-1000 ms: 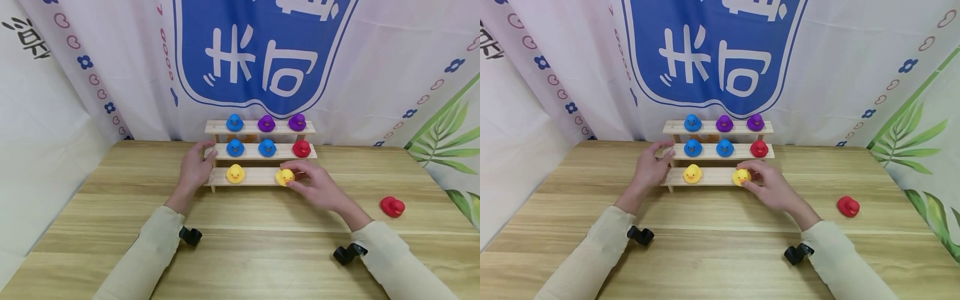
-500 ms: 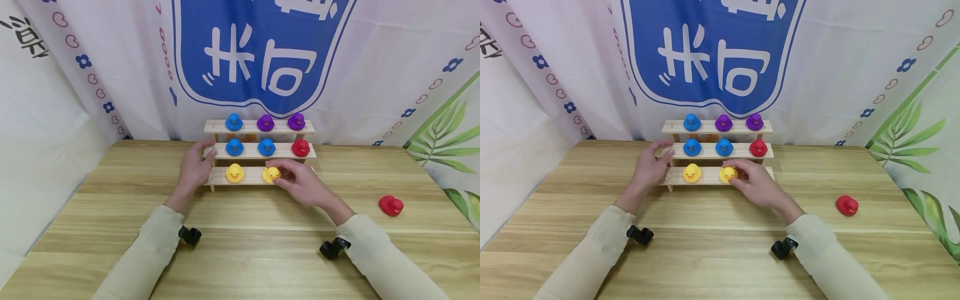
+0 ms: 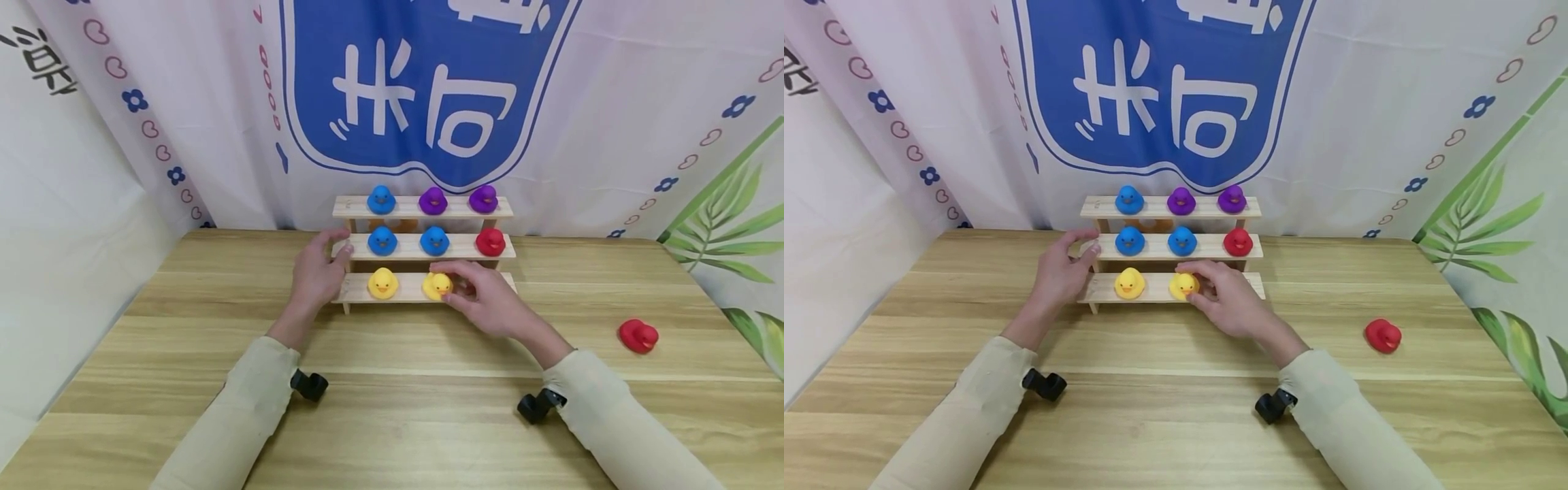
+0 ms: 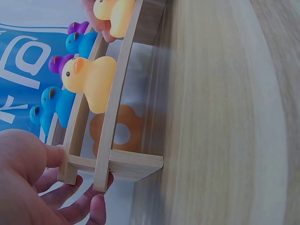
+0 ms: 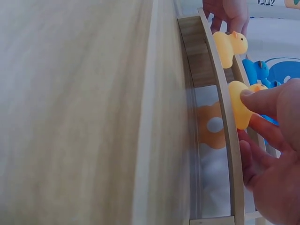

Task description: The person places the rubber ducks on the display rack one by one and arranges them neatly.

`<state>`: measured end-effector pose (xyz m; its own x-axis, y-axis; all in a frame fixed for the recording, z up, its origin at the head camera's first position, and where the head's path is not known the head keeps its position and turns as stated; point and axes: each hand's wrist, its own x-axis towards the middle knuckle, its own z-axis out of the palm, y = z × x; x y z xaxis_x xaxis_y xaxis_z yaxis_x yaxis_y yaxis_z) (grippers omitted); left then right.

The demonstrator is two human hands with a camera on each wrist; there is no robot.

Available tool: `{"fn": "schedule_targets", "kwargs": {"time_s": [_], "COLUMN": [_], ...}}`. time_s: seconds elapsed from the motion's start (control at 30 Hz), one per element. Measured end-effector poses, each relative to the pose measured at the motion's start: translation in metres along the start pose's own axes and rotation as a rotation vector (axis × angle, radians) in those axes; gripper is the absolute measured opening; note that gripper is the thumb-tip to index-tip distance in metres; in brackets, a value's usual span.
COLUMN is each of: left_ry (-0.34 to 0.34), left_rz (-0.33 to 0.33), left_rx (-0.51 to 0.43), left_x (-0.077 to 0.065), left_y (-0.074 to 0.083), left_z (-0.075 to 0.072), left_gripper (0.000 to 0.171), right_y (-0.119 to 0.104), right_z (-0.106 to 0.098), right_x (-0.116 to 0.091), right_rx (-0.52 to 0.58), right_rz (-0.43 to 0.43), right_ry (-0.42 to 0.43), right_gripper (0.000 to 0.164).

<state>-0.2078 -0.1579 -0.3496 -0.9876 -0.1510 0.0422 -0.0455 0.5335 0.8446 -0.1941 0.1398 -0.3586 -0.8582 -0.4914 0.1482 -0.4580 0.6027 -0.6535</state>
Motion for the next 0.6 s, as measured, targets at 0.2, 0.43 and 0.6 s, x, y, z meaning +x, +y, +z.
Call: {"fn": "schedule_targets", "kwargs": {"time_s": [0.2,0.43,0.6], "left_ry": [-0.004,-0.001,0.0], "left_rz": [-0.015,-0.017,-0.013], "left_rx": [0.004,0.012,0.008], "left_x": [0.0,0.0,0.0], "left_y": [0.0,0.0,0.0], "left_z": [0.0,0.001,0.0], "left_gripper": [0.042,0.042,0.042], "right_y": [0.0,0.002,0.008], "right_z": [-0.005,-0.016,-0.026], "right_x": [-0.003,-0.012,-0.021], "right_rx": [0.003,0.022,0.005], "right_rz": [0.009,-0.004,-0.019], "right_ry": [-0.001,0.03,0.064], "right_gripper": [0.05,0.045,0.045]}}
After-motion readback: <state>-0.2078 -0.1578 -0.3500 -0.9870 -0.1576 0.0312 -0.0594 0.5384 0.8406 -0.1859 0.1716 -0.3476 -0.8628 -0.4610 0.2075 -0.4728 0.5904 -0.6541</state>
